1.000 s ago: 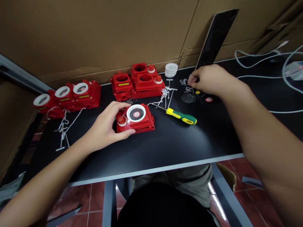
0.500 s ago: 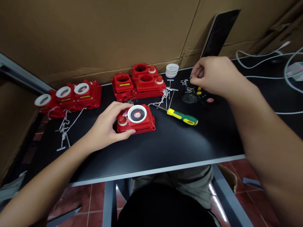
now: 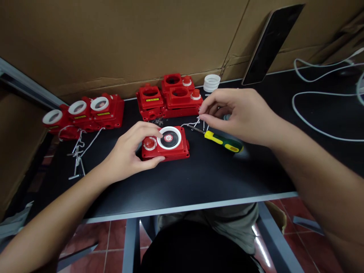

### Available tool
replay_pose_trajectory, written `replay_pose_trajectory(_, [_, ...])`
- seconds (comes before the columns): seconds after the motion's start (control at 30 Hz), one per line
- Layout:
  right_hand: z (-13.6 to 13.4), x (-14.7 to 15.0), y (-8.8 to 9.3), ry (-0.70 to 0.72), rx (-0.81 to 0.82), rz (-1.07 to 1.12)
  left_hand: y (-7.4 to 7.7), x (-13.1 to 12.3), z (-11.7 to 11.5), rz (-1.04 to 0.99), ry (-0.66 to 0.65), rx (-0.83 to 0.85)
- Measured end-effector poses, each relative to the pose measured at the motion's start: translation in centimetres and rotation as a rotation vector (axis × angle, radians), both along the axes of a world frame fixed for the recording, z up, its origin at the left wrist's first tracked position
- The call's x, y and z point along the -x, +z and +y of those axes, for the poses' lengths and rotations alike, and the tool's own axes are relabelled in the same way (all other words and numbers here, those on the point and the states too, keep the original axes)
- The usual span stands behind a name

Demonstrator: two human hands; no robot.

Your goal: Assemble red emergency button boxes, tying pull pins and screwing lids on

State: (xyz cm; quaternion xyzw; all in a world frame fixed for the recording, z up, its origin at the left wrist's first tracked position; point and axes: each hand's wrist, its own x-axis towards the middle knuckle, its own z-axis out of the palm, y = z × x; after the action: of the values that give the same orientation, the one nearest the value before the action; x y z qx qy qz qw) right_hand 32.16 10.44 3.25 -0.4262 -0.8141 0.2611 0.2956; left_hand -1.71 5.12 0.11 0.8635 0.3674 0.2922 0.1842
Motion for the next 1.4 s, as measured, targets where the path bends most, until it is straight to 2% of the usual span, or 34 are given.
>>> replay_pose_trajectory(0.3, [0.6, -0.1, -0.9, 0.146, -0.104, 0.084, 0.1, 0.3, 0.1, 0.033, -0.019, -0.098])
replay_pose_trajectory(0.8, [0.6, -0.2, -1.0, 0.173, -0.092, 0.106, -0.1, 0.4, 0.1, -0.002, 0.005, -0.047])
replay_pose_trajectory(1.1, [-0.9, 0.9, -1.1, 0.394, -0.105, 0.163, 0.3, 0.4, 0.2, 0.057, -0.017, -0.104])
replay_pose_trajectory(1.23, [-1.4, 1.6, -1.8, 0.418, -0.077, 0.172, 0.2, 0.3, 0.2, 0.063, -0.013, -0.108])
replay_pose_trajectory(1.4, [-1.4, 1.7, -2.2, 0.409, -0.073, 0.148, 0.2, 0.4, -0.1, 0.085, 0.05, -0.09])
